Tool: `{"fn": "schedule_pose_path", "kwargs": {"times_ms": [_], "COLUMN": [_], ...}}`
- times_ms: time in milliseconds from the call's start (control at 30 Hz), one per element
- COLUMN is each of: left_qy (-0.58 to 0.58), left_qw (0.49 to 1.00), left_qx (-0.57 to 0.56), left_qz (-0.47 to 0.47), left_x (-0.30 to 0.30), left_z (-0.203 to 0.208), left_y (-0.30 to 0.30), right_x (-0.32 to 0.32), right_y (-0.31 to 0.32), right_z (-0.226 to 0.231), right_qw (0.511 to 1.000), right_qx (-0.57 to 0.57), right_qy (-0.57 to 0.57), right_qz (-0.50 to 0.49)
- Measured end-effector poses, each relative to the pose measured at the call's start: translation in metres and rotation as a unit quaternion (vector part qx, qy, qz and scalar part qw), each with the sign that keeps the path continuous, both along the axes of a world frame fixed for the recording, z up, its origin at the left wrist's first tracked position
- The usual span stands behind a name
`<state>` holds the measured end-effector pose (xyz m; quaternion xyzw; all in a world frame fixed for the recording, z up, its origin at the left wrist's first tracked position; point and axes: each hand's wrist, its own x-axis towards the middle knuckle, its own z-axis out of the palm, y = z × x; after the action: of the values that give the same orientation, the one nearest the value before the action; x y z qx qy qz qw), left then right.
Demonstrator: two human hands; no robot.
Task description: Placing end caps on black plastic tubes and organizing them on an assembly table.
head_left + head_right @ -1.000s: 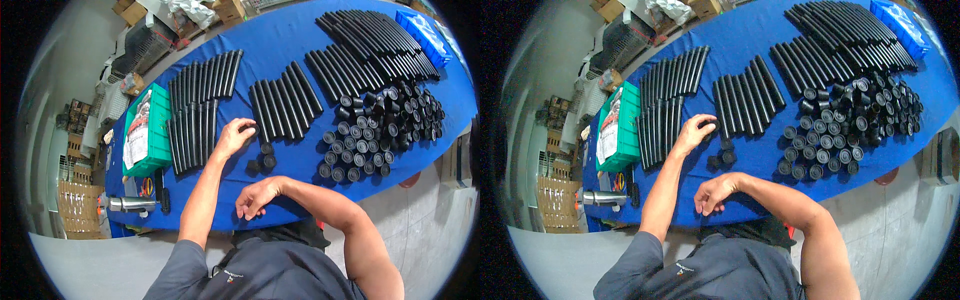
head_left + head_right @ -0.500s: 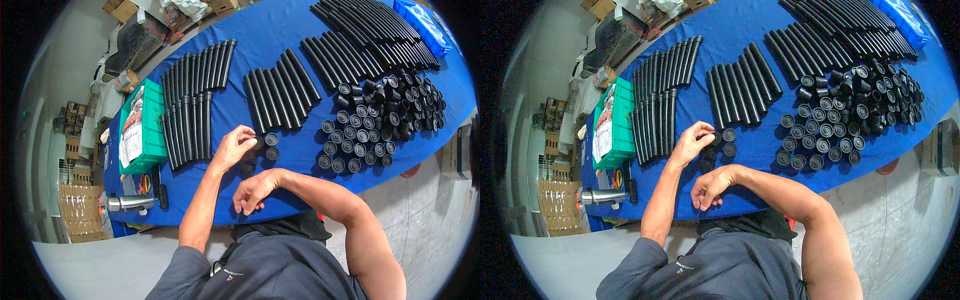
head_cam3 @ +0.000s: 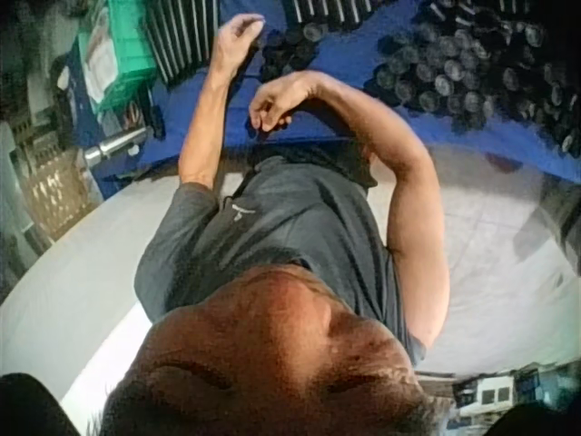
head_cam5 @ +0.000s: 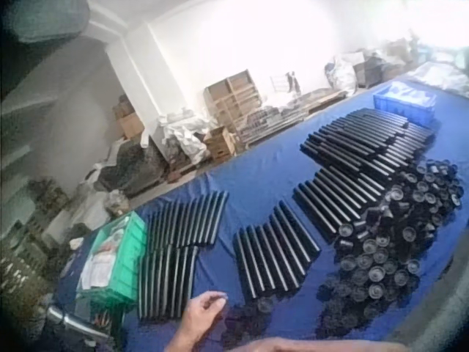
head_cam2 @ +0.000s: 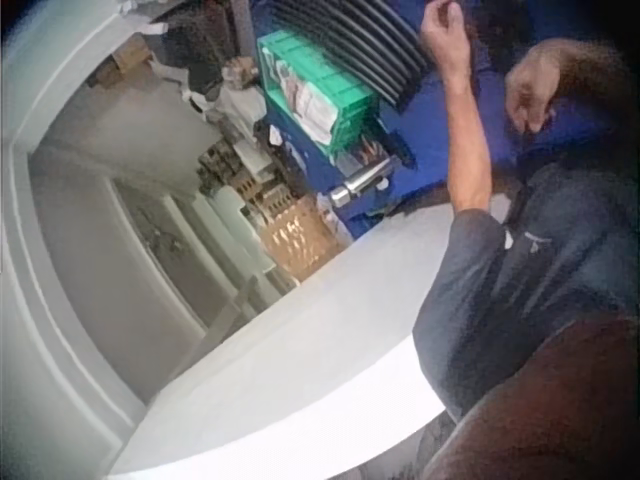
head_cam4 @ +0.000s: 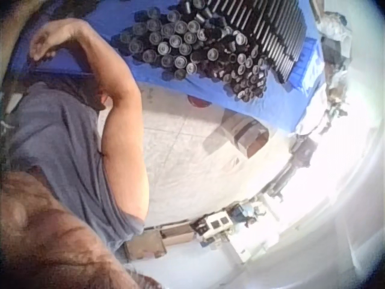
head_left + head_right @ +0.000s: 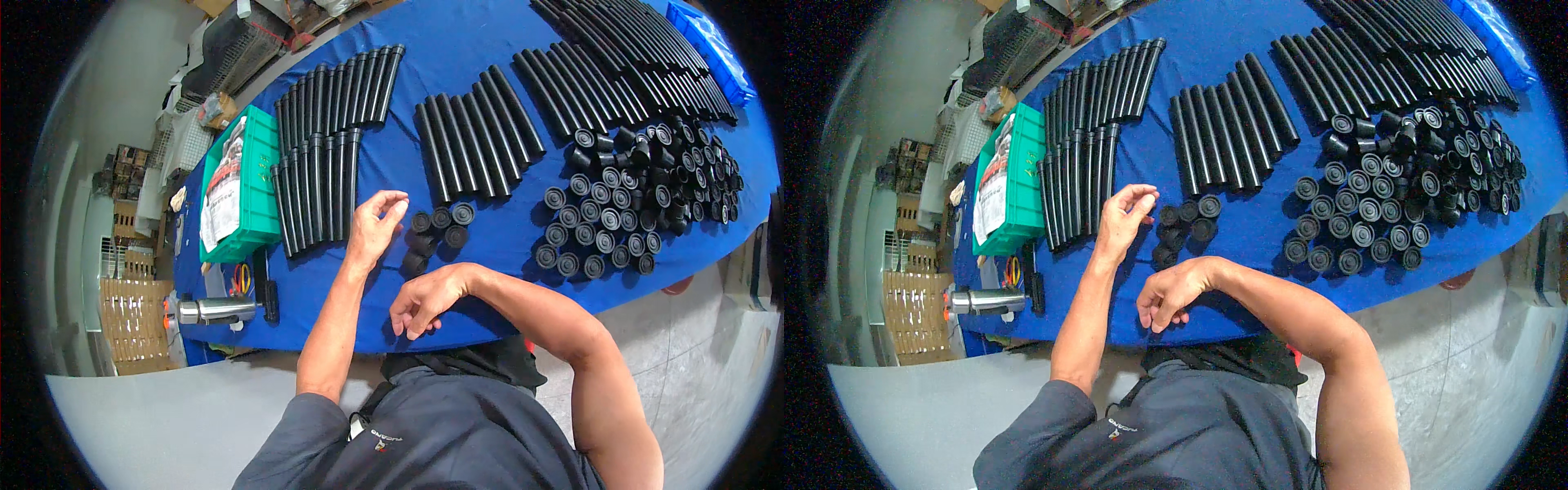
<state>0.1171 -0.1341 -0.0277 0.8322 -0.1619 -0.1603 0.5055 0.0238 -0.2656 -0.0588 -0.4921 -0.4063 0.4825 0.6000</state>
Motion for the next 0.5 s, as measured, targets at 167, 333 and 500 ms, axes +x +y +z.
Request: {"fn": "schedule_pose_path", "kwargs": {"times_ms": [167, 333, 500], "left_qy": [-0.05, -0.122, -0.104], "left_qw": [0.998, 0.986, 0.98], "left_qx": [0.008, 0.115, 0.16], "left_qz": [-0.032, -0.01, -0.054], "left_x": [-0.01, -0.038, -0.046], "left_z": [0.0, 0.014, 0.008], "left_y": [0.011, 0.01, 0.005], "right_x": [0.0, -0.002, -0.001], "right_y": [0.001, 0.002, 0.001], "right_z": [-0.001, -0.004, -0.001], "right_qw": [1.0, 1.0, 1.0], "right_qx": [0.0, 0.004, -0.014], "right_qy": [-0.003, -0.007, -0.007], "right_qz": [-0.003, -0.001, 0.02]}}
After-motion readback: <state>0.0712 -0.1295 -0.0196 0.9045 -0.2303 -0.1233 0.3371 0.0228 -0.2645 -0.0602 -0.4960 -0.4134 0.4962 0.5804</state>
